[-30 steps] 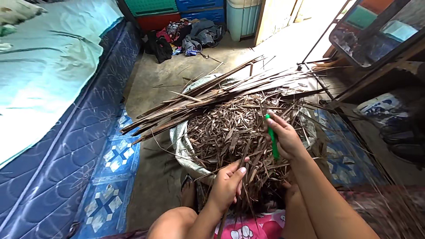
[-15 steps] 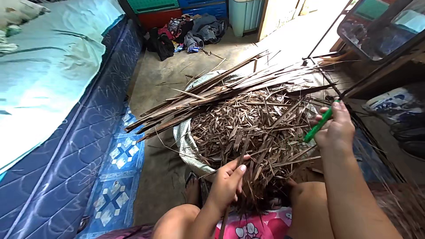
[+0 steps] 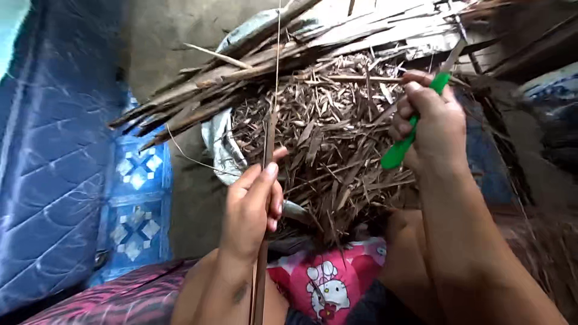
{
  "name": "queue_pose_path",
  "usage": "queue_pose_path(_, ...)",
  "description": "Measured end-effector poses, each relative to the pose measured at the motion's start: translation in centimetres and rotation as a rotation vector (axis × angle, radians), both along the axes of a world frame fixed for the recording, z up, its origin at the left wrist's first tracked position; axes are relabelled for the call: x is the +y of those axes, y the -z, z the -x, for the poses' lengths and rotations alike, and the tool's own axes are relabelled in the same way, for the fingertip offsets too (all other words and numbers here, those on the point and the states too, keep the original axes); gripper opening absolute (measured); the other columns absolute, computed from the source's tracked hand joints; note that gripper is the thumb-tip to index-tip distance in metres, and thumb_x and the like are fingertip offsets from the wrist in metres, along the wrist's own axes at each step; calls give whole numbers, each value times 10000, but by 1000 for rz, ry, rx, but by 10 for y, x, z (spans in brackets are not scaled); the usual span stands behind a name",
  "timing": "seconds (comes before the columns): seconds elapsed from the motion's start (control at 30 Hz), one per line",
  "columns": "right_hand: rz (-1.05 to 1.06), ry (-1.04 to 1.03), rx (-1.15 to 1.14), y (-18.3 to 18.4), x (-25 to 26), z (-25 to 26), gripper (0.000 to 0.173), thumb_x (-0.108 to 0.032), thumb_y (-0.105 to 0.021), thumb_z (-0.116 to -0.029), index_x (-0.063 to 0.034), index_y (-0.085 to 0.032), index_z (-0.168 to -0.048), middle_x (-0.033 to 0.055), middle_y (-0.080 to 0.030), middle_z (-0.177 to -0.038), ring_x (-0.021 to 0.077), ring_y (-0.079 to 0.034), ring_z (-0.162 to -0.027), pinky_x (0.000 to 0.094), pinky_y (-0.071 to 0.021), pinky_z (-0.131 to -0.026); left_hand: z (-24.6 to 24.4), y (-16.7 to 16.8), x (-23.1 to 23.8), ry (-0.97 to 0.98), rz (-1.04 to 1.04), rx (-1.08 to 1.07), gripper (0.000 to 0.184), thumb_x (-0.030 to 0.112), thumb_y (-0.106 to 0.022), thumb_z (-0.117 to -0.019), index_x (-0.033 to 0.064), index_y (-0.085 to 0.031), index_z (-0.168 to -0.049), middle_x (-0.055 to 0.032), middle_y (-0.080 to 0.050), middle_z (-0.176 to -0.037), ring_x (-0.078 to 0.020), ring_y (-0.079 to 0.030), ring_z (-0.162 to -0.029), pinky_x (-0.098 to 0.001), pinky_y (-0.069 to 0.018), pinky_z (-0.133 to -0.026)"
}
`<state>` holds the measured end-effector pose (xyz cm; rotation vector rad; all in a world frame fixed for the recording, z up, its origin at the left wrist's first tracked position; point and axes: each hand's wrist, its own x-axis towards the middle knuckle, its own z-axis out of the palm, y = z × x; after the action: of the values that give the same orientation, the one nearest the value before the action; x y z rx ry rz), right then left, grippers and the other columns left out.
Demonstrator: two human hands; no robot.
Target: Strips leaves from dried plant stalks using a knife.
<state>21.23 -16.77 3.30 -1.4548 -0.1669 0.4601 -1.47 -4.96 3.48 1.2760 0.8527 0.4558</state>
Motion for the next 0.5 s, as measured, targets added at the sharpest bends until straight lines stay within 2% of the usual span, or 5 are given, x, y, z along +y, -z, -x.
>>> queue_pose_path(0.2,246,-152,-7,13,-5,5,341,-63,-498,-1021,-90,-555,-1356,-12,-534,-749,45,-451,-490,192,-416,-451,-3,9,7,-25,-74,129,347,119,-402,-1096,4,-634,-1327,63,-517,-569,-6,-453,-408,-147,-390,-373)
queue_pose_path(0.3,400,-421,-207,17,1,27,367,-136,-446,-1044,-87,-574,-1385,31,-601,-780,92,-535,-562,277,-480,-529,-6,8,1,18,-91,140,362,132,-406,-1093,2,-615,-1358,74,-498,-571,-3,-432,-407,-155,-376,-372)
queue_pose_path(0.4,390,-704,-306,20,6,59,389,-220,-433,-1061,-113,-590,-1401,25,-631,-867,86,-548,-643,304,-487,-605,-10,7,-12,73,-106,179,362,154,-429,-1088,14,-621,-1362,79,-479,-581,-1,-416,-416,-160,-367,-382)
queue_pose_path(0.43,349,-738,-271,22,7,70,382,-229,-454,-1062,-105,-595,-1395,11,-635,-890,60,-546,-656,273,-487,-619,-10,9,-16,93,-133,210,349,167,-448,-1084,11,-646,-1325,77,-477,-583,-5,-418,-421,-168,-371,-390)
queue_pose_path(0.5,277,-758,-128,24,10,82,391,-252,-508,-1056,-75,-561,-1400,-6,-628,-906,33,-550,-675,232,-486,-633,-11,13,-22,166,-212,331,279,217,-469,-1073,48,-690,-1086,58,-493,-603,-29,-452,-457,-218,-417,-445)
